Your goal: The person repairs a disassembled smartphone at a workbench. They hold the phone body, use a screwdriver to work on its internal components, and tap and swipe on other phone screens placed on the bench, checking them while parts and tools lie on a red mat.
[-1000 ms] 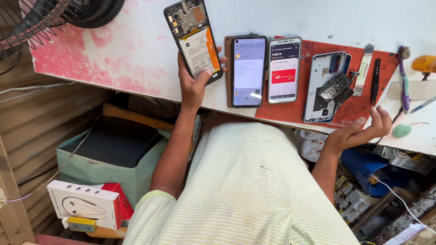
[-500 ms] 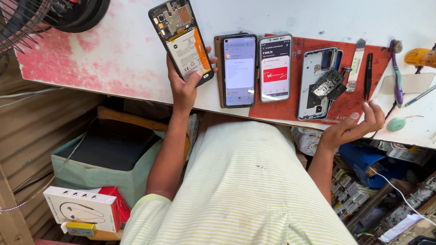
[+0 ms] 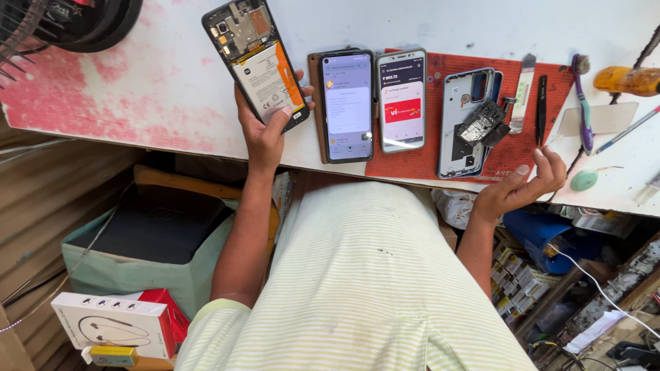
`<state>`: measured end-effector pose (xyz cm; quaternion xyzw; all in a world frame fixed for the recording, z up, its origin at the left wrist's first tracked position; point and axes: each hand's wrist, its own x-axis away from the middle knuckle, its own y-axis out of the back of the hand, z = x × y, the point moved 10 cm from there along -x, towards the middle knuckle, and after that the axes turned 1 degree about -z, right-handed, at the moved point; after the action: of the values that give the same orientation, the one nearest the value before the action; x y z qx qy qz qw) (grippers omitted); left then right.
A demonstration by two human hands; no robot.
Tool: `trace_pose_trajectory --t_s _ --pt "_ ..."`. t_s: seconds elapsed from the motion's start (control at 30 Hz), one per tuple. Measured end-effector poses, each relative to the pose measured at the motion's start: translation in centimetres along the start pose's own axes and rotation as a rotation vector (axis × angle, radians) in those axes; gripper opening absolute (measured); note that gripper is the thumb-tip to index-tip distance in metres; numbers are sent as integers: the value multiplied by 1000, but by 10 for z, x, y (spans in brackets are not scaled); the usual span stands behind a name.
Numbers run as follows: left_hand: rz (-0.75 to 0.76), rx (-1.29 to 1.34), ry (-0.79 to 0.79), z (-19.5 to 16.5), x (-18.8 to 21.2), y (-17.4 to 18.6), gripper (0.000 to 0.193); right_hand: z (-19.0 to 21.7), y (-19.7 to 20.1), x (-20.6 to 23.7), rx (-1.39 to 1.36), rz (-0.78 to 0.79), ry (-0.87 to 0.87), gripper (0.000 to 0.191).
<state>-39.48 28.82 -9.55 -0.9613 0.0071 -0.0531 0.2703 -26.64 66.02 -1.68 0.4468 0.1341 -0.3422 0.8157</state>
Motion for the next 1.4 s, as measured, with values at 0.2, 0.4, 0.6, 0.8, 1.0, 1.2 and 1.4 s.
trace_pose_trajectory --t_s 0.2,0.4,0.6,0.8,1.0,1.2,1.4 --pt "4 -1 3 12 5 -11 73 -10 4 -1 -7 7 -6 33" --pt "5 4 13 19 16 -20 73 -16 13 1 -10 16 -7 30" --pt "-8 4 23 35 20 -25 73 -30 11 4 -6 19 -9 29" --pt "-3 11 17 18 17 -23 74 -23 18 -1 16 28 -5 29" --pt "-6 5 23 17 22 -8 74 -17 13 12 12 22 -1 28" --pt "-4 13 17 18 21 -4 74 -18 9 16 5 21 5 29" --pt "-1 -3 12 19 22 -1 75 -17 6 16 15 21 0 29"
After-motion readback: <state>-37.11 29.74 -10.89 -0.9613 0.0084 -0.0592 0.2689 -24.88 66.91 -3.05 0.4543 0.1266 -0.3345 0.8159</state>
